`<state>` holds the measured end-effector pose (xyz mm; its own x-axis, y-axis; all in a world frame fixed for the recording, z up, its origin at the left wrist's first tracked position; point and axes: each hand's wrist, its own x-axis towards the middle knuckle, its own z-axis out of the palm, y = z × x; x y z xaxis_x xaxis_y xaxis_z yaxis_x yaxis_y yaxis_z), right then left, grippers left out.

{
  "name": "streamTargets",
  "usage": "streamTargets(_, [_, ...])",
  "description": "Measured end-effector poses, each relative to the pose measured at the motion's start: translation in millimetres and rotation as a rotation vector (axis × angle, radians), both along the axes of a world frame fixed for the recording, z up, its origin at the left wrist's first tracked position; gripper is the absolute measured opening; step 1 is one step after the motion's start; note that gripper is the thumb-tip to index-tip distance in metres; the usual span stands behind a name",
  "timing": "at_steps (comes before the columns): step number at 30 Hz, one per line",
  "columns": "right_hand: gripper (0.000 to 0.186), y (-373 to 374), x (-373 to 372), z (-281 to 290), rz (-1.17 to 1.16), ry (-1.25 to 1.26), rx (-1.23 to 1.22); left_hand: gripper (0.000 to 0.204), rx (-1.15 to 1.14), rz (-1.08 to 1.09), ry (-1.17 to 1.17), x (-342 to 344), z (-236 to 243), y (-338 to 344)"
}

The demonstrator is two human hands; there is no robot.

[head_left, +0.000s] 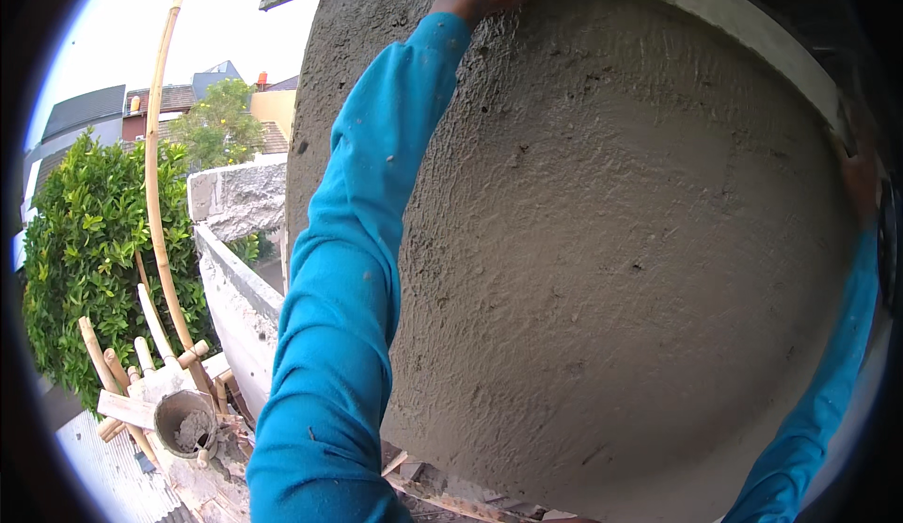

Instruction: The person scoops cement from a bucket with a trowel and applies it to a wall surface, smoothing it with the trowel and a straightedge. The person works on a vertical wall section from a first-person perspective, repeatedly loading and spreading the material.

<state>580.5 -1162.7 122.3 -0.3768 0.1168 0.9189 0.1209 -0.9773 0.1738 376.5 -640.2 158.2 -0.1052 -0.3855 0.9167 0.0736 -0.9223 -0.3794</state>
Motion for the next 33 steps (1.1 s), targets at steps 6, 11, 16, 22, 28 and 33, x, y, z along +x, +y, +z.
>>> streamTargets(6, [0.063, -6.7, -3.2, -45.1, 0.258, -0.014, -0.267, 0.095, -0.085, -0.080, 0.029, 1.1, -84.3, -13.3])
streamTargets(11, [0.063, 7.3, -18.4, 64.4, 0.251, 0.204, -0.074, 0.090, -0.035, 0.158, -0.078, 6.5, 32.0, 13.4])
streamTargets(16, [0.068, 24.6, -46.4, 58.7, 0.273, 0.312, -0.074, 0.093, -0.220, 0.152, -0.062, 23.6, 54.2, 27.0])
streamTargets(22, [0.075, 49.2, -27.9, 76.0, 0.183, 0.290, 0.102, 0.097, -0.191, 0.091, -0.050, 11.1, 40.1, 32.7])
streamTargets(28, [0.066, 16.4, -8.2, 14.0, 0.168, -0.101, -0.173, 0.094, -0.211, 0.069, -0.044, -5.2, -37.1, 4.3])
streamTargets(33, [0.067, 7.5, 3.8, -36.3, 0.123, -0.158, -0.217, 0.083, -0.111, 0.034, -0.096, -14.9, -114.3, -7.8])
